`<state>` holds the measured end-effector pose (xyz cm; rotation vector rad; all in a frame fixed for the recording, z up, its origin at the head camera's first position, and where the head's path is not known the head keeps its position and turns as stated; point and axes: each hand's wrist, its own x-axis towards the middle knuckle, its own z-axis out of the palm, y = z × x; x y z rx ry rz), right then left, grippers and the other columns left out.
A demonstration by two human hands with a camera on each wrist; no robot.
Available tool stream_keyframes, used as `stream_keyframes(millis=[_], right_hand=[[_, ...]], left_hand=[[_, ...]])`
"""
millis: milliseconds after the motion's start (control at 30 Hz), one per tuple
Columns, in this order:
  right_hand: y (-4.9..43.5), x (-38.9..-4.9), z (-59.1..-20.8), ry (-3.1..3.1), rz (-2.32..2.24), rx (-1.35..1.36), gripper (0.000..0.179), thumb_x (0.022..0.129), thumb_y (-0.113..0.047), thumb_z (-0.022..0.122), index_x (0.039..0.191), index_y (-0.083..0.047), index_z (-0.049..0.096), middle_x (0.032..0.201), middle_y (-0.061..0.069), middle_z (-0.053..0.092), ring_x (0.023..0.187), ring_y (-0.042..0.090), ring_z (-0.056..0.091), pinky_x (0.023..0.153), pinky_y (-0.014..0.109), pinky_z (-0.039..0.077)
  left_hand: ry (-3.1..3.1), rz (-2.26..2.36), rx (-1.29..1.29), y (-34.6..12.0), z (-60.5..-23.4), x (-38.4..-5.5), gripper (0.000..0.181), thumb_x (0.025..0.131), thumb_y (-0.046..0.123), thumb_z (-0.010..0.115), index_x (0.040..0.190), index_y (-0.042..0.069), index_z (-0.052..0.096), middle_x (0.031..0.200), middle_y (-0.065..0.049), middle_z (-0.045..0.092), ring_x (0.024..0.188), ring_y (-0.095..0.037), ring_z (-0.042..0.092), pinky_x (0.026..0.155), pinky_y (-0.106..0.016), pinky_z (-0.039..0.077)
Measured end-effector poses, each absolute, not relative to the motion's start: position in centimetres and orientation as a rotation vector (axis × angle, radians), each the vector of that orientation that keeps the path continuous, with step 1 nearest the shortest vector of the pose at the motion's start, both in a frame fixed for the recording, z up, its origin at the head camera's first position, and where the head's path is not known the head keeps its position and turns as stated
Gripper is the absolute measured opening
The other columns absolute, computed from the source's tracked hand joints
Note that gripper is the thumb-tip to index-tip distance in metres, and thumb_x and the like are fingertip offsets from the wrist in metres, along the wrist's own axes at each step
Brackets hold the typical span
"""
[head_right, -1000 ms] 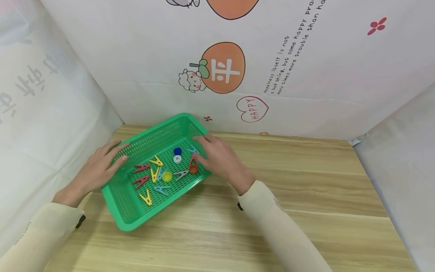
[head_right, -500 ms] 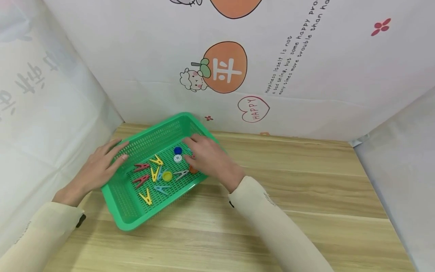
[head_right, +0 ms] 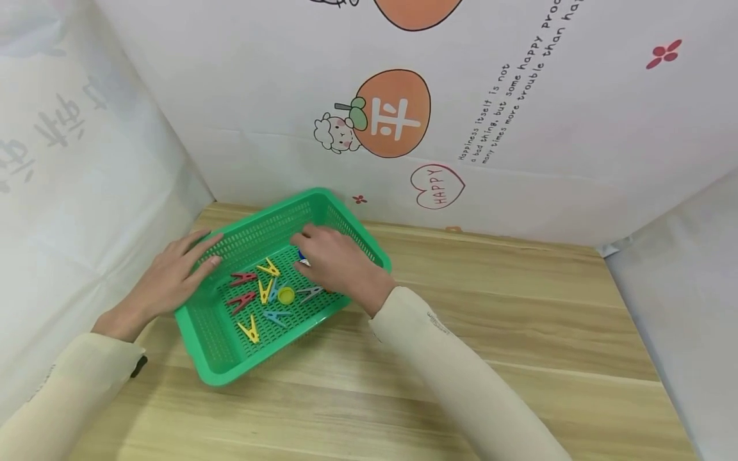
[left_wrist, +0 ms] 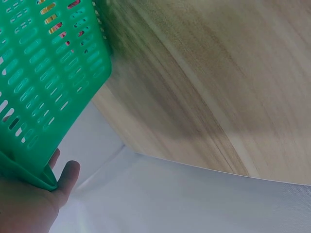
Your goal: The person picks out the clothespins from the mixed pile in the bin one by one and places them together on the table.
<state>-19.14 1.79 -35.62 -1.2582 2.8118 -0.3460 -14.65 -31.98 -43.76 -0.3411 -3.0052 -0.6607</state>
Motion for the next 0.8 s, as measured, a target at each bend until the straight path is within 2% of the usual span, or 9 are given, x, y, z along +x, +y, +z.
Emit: stream_keyframes(millis=[300, 600, 800], right_hand=[[-0.5, -20.4, -35.2, 2.742, -0.237, -1.373, 0.042, 0.106, -0.030, 0.076, 0.142, -0.010, 0.070, 0.136, 0.008, 0.071, 0.119, 0.021, 0.071, 0.106, 0.035, 0.061], [-2.5, -21.5, -34.9, 2.601, -0.179, -1.424, 0.036, 0.105, -0.023, 0.077, 0.138, -0.010, 0.073, 0.136, 0.007, 0.071, 0.123, 0.023, 0.070, 0.108, 0.034, 0.058], [-3.8, -22.6, -34.9, 2.479, -0.180, -1.451, 0.034, 0.105, -0.019, 0.076, 0.136, -0.008, 0.074, 0.137, 0.009, 0.072, 0.120, 0.020, 0.071, 0.104, 0.033, 0.060]], left_hand=[[-3.008, -0.653, -0.329, -32.2, -43.5, -14.7, 0.060, 0.118, 0.047, 0.041, 0.171, 0.018, 0.038, 0.177, -0.023, 0.029, 0.159, -0.054, 0.028, 0.118, -0.085, 0.027], [-3.003, -0.641, -0.336, -32.3, -43.7, -14.6, 0.060, 0.118, 0.045, 0.042, 0.171, 0.018, 0.039, 0.177, -0.023, 0.030, 0.159, -0.053, 0.029, 0.117, -0.083, 0.030], [-2.993, -0.646, -0.348, -32.2, -43.9, -14.6, 0.059, 0.118, 0.045, 0.042, 0.171, 0.017, 0.038, 0.176, -0.023, 0.030, 0.159, -0.053, 0.031, 0.117, -0.082, 0.032]])
